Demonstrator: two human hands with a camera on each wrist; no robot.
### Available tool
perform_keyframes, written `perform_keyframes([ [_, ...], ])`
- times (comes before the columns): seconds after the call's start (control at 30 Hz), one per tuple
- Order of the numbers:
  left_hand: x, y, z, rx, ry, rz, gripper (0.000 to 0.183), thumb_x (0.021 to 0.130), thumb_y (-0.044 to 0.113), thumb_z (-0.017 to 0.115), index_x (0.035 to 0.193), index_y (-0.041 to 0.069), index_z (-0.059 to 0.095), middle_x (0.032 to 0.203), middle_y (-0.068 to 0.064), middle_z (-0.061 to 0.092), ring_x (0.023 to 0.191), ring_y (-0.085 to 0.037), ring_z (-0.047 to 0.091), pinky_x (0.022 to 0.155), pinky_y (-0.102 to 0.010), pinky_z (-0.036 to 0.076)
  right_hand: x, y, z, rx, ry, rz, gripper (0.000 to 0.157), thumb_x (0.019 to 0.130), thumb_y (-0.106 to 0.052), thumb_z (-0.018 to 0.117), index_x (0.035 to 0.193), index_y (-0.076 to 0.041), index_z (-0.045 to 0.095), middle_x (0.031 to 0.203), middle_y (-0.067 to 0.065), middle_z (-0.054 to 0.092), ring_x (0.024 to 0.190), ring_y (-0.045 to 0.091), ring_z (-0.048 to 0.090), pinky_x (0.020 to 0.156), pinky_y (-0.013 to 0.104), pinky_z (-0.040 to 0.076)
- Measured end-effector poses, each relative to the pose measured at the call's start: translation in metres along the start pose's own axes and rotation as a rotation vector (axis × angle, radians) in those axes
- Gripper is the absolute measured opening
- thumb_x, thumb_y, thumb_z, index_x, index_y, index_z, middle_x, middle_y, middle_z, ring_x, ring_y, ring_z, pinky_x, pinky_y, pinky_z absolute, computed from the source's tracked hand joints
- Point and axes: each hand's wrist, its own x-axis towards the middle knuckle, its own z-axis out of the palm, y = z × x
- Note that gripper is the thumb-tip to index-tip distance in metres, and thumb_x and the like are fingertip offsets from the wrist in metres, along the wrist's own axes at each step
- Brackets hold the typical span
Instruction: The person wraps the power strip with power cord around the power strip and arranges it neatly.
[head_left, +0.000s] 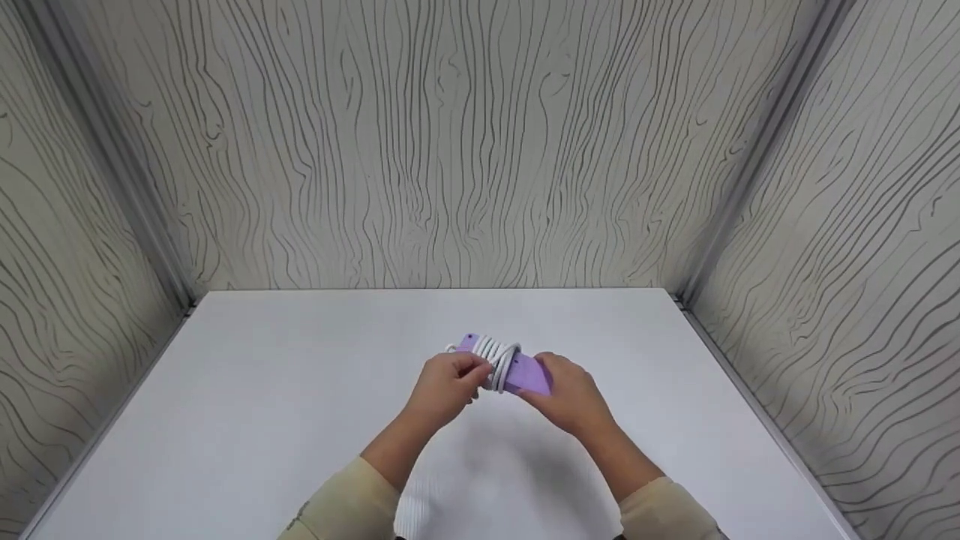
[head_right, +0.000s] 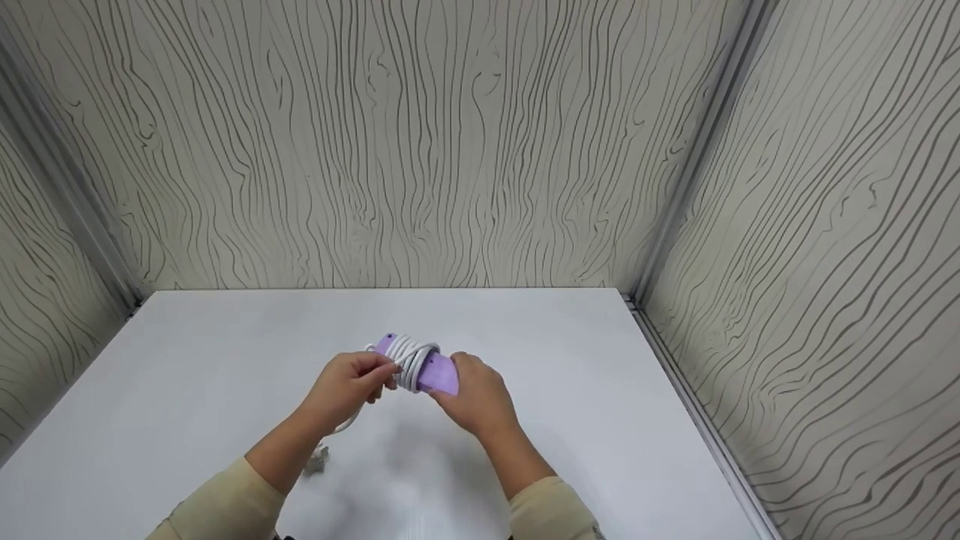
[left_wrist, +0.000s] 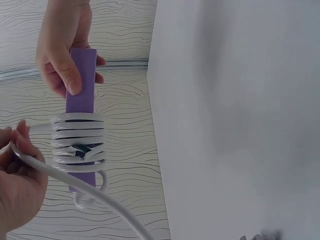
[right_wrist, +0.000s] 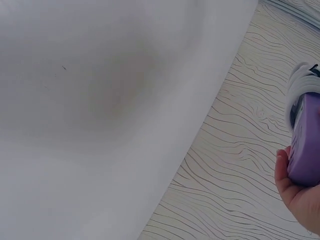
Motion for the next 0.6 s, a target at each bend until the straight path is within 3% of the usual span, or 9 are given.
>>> perform_keyframes([
  [0.23, -0.007, -0.010, 0.009, -0.084, -0.102, 0.002, 0.014, 0.089, 0.017, 0.060, 0.091, 0.007, 0.069, 0.074, -0.002, 0.065, 0.065, -0.013, 0.059, 0.065, -0.026, 0.053, 0.003, 0.002, -0.009, 0.085, 0.004, 0.088, 0.050, 0.075, -0.036, 0.072, 0.113, -0.008, 0.057, 0.102, 0.006, 0.062, 0.088, 0.020, 0.057, 0.077, 0.041, 0.050],
  [0.6, -0.012, -0.027, 0.016, -0.112, -0.156, 0.043, 0.018, 0.090, 0.024, 0.059, 0.099, 0.014, 0.070, 0.082, 0.000, 0.066, 0.076, -0.012, 0.062, 0.075, -0.027, 0.052, 0.005, -0.003, -0.021, 0.259, 0.034, 0.192, 0.047, 0.074, -0.035, 0.073, 0.111, -0.009, 0.058, 0.101, 0.007, 0.062, 0.090, 0.023, 0.057, 0.078, 0.043, 0.048],
])
